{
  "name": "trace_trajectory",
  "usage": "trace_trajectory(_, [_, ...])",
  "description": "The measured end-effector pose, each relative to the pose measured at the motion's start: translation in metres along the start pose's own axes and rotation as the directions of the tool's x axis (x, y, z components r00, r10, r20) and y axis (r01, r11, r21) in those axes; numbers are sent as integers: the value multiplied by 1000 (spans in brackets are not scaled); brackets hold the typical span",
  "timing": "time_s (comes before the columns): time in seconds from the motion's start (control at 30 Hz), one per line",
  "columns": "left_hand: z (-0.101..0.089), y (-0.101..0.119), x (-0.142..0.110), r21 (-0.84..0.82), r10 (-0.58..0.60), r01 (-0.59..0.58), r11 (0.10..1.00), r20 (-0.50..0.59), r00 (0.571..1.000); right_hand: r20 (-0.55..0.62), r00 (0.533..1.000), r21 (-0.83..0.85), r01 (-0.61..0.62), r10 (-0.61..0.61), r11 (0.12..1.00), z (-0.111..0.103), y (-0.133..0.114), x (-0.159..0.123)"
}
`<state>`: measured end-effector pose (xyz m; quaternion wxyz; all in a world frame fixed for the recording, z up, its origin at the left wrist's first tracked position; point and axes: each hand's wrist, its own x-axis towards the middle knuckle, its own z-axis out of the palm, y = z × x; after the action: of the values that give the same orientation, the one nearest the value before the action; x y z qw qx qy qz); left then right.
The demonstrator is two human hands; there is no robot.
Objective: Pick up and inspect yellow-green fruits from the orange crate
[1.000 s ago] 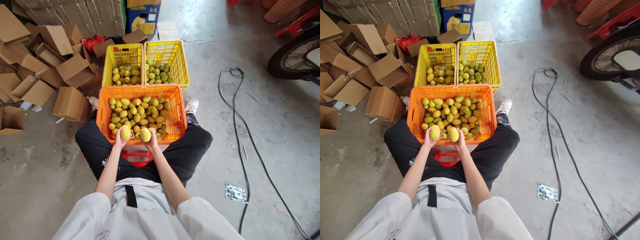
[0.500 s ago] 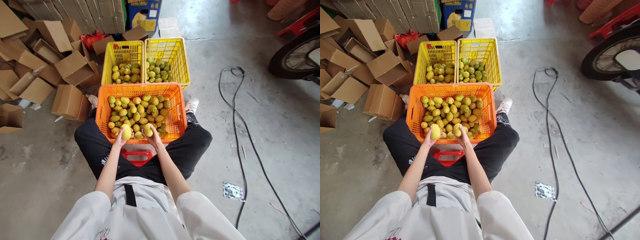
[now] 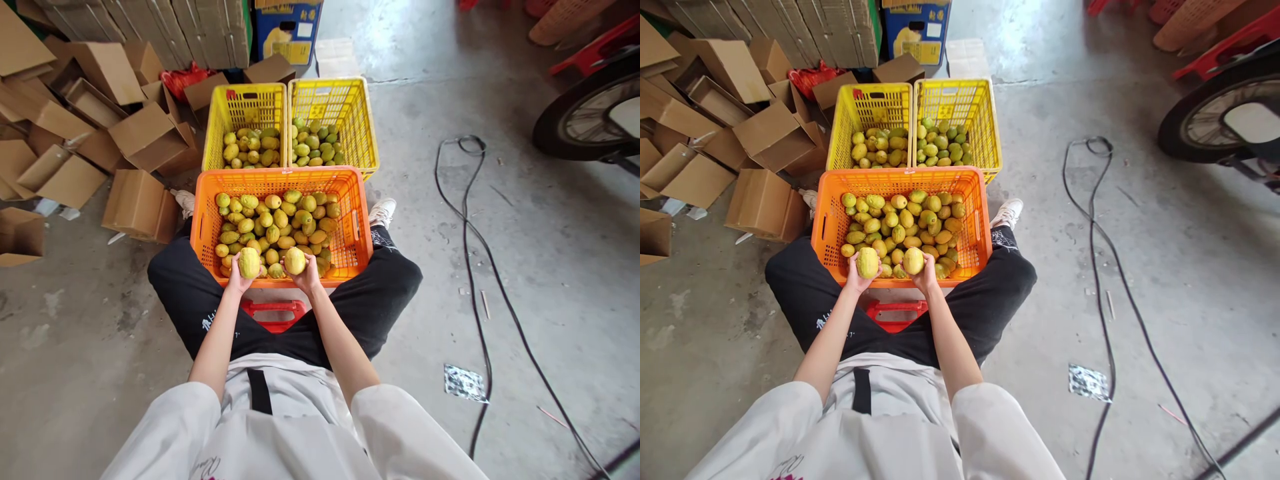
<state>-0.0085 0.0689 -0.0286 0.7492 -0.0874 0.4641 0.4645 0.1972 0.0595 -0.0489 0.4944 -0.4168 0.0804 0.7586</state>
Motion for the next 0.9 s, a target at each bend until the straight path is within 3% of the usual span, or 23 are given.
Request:
trace_trajectory(0.23, [0,-1,-2,-9,-35,35,999,-8,999,-16,992,-70,127,-128,989,1,5,1])
trace_trajectory(0.43, [-2,-4,-3,23,53,-53,998,-10,999,54,981,-194,194,-187,962,1,13,1])
trace_trajectory(0.67, [-8,-7,2,46,35,-34,998,-12,999,19,983,-174,182,-181,968,-3,13,6])
trace_trajectory(0.9, [-6,-5,3,34,61,-60,998,-43,997,15,996,-129,94,-93,987,-7,10,9])
